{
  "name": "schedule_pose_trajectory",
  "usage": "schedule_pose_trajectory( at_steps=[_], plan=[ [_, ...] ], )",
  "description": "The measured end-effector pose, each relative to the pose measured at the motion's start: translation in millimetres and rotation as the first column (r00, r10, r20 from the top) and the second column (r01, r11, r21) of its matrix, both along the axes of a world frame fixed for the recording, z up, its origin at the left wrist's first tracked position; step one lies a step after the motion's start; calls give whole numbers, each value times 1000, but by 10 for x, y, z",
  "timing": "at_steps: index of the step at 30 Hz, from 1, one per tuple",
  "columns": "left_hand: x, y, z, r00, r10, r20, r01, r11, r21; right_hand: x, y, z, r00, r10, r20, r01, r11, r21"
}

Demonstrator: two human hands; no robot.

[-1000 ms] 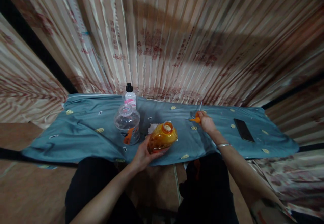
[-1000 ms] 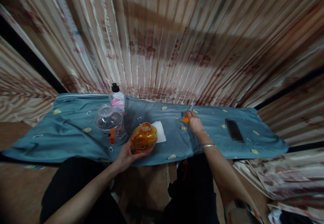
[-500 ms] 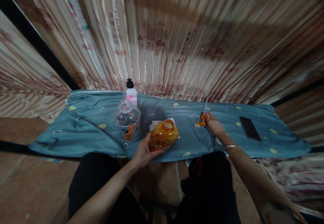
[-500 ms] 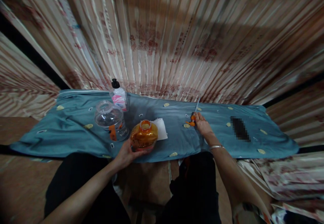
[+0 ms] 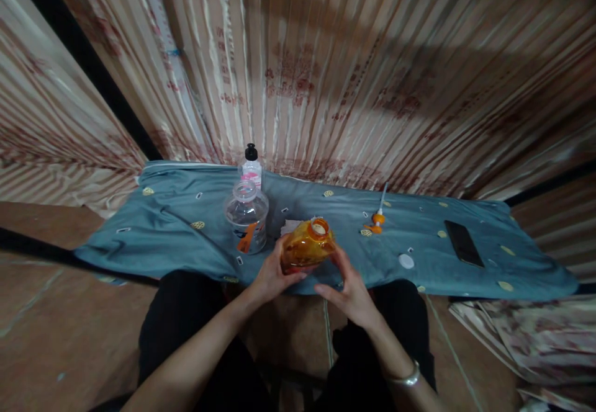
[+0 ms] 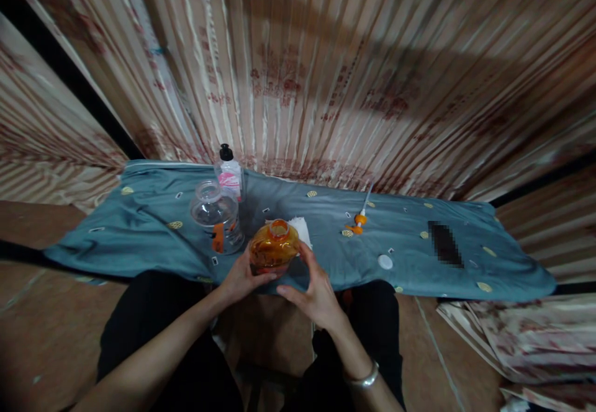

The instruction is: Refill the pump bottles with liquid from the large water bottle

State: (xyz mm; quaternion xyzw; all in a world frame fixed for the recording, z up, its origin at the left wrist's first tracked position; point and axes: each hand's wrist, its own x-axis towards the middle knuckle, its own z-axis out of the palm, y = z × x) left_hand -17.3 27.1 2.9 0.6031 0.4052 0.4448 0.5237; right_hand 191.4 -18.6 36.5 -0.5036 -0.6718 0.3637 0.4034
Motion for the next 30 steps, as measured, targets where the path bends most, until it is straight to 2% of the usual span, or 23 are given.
schedule_pose_trajectory(
  at_steps=[4, 12, 18, 21, 24, 26, 30],
  plan=[
    [-9, -12, -22, 1000, -5, -13, 5, 1000, 15, -264, 75, -62, 993, -119, -1, 119, 992, -43],
    [-37, -79, -36, 999, -31, -35, 32, 999, 28, -299, 119, -45, 980, -199, -9, 198, 977, -73],
    [-59, -160, 27, 997, -76, -21, 76, 997, 5, -362, 29, -215, 981, -194, -25, 185, 964, -193],
    [-60, -240, 18, 996, -79, -36, 79, 997, -28, -383, -27, -253, 986, -122, -111, 90, 962, -258],
    [-70, -313, 24, 996, -52, -67, 51, 998, -22, -358, -79, -209, 977, -64, -204, 2, 957, -290],
    [-105, -349, 58, 997, 11, -73, -9, 1000, 29, -308, -79, -161, 963, -148, -227, 79, 955, -287],
    [-322, -403, 144, 983, 177, -39, -172, 980, 97, -184, 114, -93, 911, -386, -146, 361, 917, -170]
  ],
)
